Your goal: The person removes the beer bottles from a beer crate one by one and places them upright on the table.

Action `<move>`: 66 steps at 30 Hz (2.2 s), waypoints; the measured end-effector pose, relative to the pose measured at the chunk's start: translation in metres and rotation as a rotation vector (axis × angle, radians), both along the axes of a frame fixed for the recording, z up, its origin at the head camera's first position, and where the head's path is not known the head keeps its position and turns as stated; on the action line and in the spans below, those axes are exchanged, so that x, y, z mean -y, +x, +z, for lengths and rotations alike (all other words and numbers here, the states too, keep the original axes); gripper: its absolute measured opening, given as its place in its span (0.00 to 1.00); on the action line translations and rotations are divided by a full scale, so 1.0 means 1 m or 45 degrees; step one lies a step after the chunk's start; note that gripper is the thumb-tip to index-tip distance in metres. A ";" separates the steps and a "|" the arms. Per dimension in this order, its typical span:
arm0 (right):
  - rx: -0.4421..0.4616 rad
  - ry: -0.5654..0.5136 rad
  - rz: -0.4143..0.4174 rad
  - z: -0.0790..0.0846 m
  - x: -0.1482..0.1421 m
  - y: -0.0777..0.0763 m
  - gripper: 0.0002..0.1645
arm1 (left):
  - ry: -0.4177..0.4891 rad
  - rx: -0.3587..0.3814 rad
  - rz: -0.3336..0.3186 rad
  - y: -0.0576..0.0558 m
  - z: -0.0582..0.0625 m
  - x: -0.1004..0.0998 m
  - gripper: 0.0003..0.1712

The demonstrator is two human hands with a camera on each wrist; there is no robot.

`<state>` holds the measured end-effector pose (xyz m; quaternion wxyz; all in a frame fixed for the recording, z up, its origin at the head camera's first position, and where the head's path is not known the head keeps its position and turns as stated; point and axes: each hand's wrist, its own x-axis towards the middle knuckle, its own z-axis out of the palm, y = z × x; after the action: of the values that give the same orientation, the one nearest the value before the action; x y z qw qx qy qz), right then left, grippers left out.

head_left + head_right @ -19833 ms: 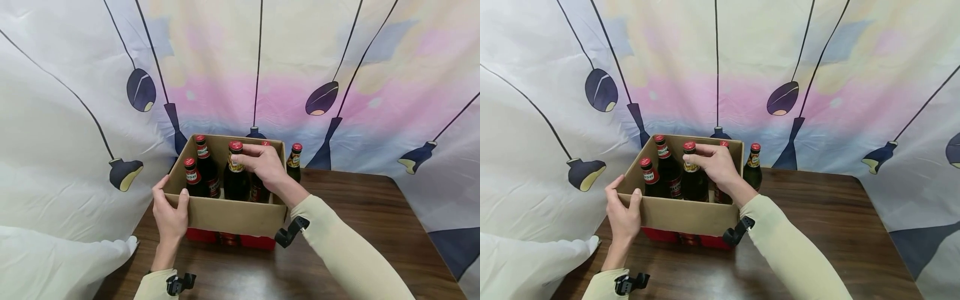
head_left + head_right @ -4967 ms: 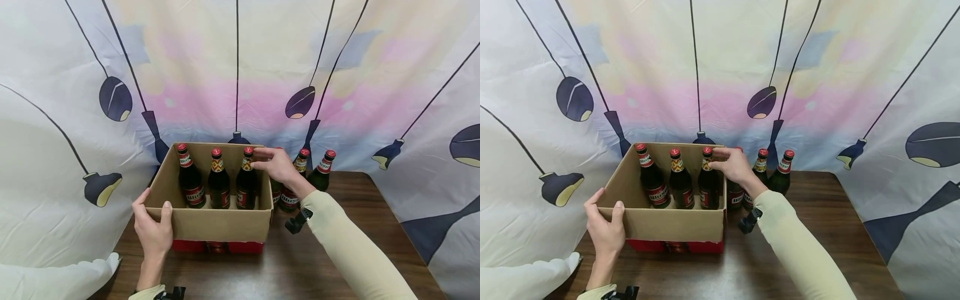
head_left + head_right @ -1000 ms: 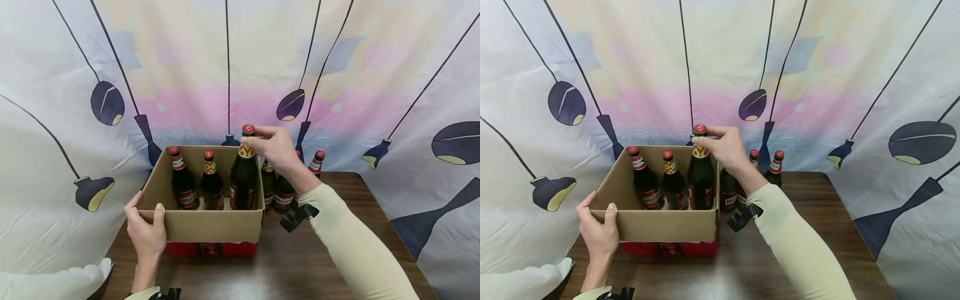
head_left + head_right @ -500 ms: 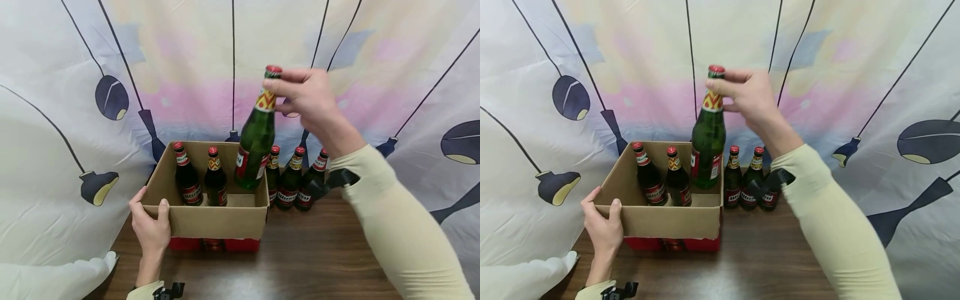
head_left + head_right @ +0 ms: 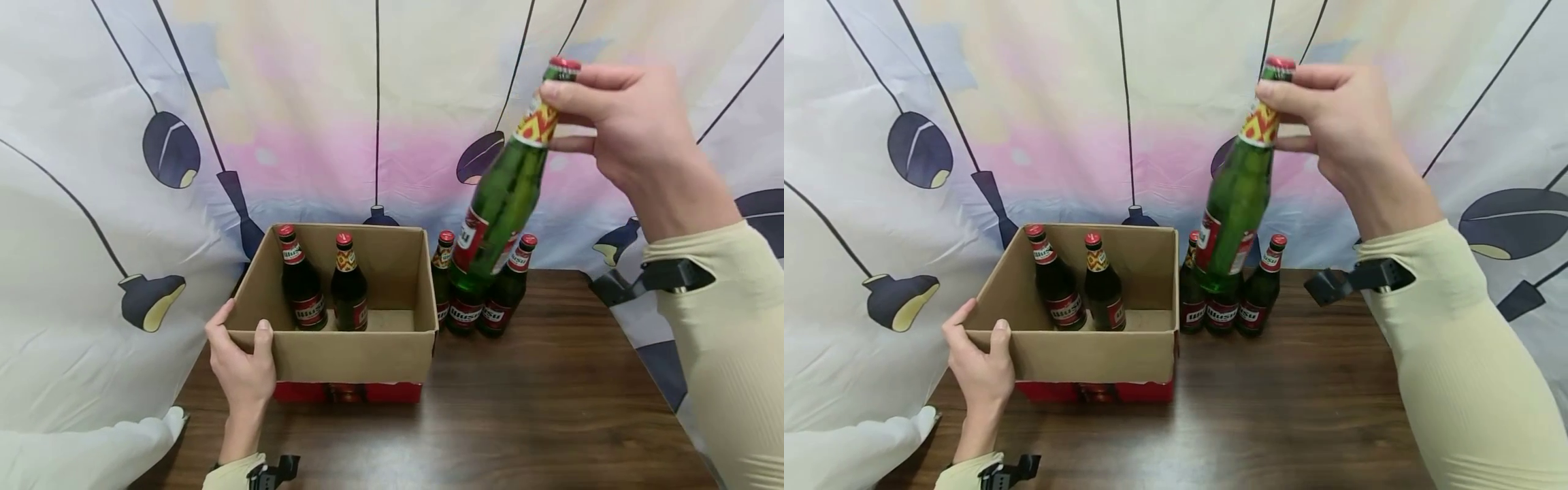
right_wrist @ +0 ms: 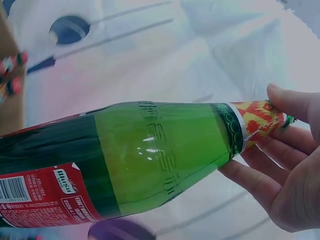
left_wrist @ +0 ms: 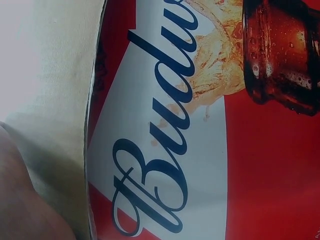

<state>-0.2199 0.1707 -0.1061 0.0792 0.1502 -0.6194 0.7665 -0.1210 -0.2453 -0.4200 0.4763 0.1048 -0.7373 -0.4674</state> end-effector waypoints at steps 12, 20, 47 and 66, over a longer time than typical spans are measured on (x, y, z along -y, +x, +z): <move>0.234 0.380 -0.144 -0.105 -0.044 0.008 0.12 | -0.002 0.028 0.016 0.007 -0.003 0.000 0.35; 0.292 0.446 -0.190 -0.161 -0.056 0.013 0.13 | -0.004 0.005 0.018 0.005 -0.001 0.000 0.35; 0.401 0.681 -0.364 -0.253 -0.068 0.024 0.41 | 0.009 0.030 0.020 0.007 -0.001 0.000 0.35; 0.363 0.732 -0.450 -0.258 -0.069 0.023 0.40 | 0.012 0.033 0.020 0.007 -0.002 0.001 0.35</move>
<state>-0.1971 0.2396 -0.3638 0.0777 -0.0515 -0.8308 0.5487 -0.1136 -0.2461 -0.4218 0.4700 0.1189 -0.7404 -0.4656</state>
